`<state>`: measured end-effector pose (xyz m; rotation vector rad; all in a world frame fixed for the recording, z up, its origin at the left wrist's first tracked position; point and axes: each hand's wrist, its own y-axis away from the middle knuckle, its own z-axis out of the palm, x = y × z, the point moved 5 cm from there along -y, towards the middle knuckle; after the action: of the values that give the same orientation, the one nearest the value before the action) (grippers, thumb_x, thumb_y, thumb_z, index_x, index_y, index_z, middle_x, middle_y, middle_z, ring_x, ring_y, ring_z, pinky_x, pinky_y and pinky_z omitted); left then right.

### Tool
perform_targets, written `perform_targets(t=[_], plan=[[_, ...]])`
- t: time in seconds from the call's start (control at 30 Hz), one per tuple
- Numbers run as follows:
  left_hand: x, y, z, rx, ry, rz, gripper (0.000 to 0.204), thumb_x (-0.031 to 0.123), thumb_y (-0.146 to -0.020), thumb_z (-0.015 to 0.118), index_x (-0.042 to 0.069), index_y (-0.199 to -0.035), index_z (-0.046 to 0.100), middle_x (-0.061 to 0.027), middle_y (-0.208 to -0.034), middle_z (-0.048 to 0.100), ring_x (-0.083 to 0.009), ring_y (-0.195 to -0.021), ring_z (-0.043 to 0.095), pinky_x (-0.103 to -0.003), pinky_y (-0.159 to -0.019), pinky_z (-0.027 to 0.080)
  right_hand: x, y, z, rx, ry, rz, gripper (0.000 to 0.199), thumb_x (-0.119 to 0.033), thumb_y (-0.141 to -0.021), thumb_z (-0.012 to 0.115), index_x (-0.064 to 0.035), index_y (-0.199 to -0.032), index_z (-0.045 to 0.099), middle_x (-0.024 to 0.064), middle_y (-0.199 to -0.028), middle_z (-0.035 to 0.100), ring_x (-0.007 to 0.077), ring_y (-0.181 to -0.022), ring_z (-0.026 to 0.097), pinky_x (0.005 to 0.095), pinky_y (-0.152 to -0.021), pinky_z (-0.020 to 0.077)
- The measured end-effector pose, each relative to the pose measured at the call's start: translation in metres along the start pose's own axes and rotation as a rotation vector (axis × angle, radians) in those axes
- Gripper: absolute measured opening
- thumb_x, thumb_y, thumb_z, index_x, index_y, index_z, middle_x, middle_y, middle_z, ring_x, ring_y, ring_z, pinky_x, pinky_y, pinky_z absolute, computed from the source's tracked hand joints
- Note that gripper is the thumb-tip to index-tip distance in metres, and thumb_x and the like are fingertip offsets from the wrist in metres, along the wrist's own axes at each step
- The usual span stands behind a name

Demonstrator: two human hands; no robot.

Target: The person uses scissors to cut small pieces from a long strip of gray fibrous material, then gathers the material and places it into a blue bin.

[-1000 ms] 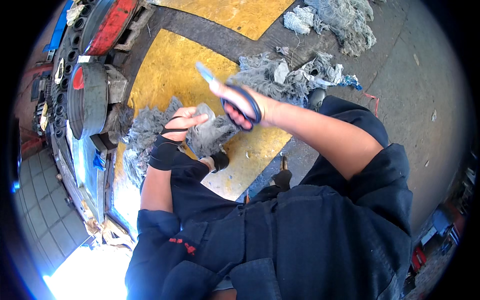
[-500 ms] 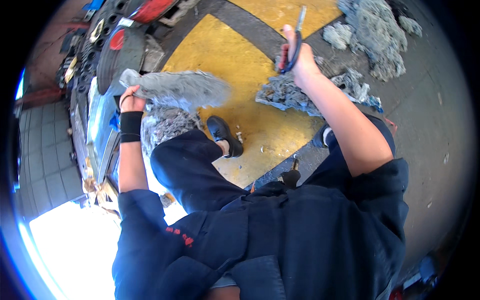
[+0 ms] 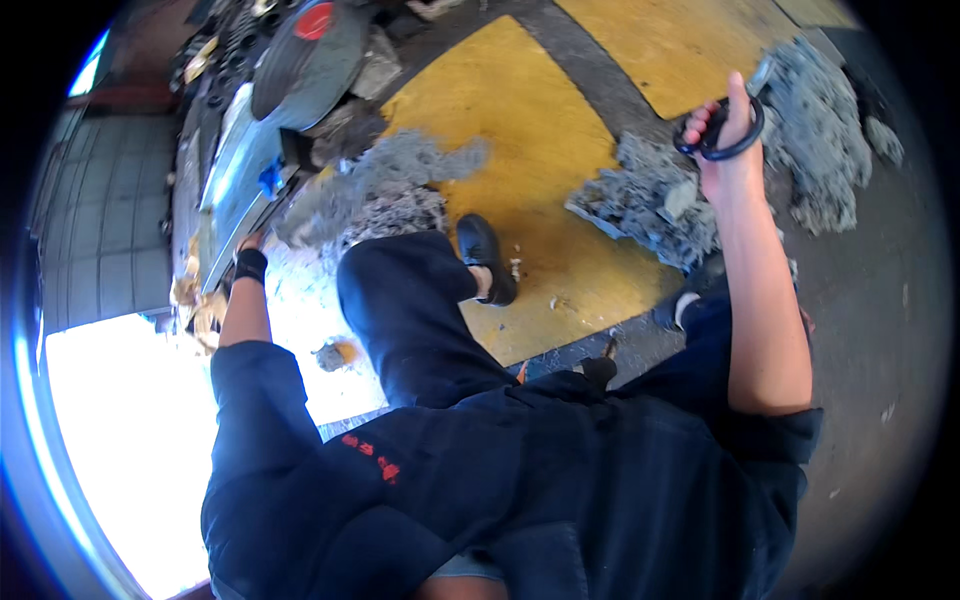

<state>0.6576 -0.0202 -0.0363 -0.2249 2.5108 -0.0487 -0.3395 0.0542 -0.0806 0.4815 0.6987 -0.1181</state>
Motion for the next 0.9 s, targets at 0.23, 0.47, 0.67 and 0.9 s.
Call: perform_targets(t=[0.23,0.47,0.67,0.9], plan=[[0.308,-0.081,0.004,0.1,0.442,0.406,0.019,0.026,-0.078,0.059,0.013,-0.083,0.072,-0.0083,-0.091,0.069,-0.0255,-0.089,0.065,-0.038,-0.073,0.05,-0.058,0.021,0.001,-0.025,0.022,-0.319,0.027,-0.019,-0.085,0.066,-0.0078,-0.072,0.046,0.0003,-0.067,0.04,0.0109,-0.06,0.043,0.0229,-0.052,0.0377],[0.714,0.043,-0.137,-0.578,1.456,0.516,0.016,0.014,-0.068,0.07,0.005,-0.08,0.067,-0.0031,-0.077,0.066,-0.0178,-0.076,0.06,-0.027,-0.071,0.046,-0.074,0.038,-0.023,0.082,-0.058,-0.299,0.022,-0.014,-0.086,0.061,-0.0065,-0.076,0.043,0.0011,-0.072,0.038,0.0105,-0.064,0.041,0.0211,-0.053,0.0354],[0.896,0.203,-0.253,-0.164,1.116,1.299,0.038,0.01,-0.058,0.069,0.012,-0.096,0.066,-0.0095,-0.098,0.062,-0.0301,-0.101,0.055,-0.04,-0.086,0.045,-0.071,0.048,-0.02,0.208,-0.056,-0.191,0.02,-0.016,-0.087,0.058,-0.0065,-0.078,0.043,0.0003,-0.074,0.037,0.0081,-0.064,0.039,0.0192,-0.049,0.032],[0.985,0.26,-0.242,0.122,0.893,1.407,0.017,0.014,-0.074,0.058,0.006,-0.086,0.066,-0.0082,-0.102,0.058,-0.0263,-0.102,0.049,-0.036,-0.087,0.041,-0.068,0.049,-0.012,0.325,0.03,-0.057,0.023,-0.023,-0.086,0.06,-0.0081,-0.078,0.045,-0.0001,-0.071,0.04,0.0074,-0.059,0.04,0.0187,-0.044,0.0333]])
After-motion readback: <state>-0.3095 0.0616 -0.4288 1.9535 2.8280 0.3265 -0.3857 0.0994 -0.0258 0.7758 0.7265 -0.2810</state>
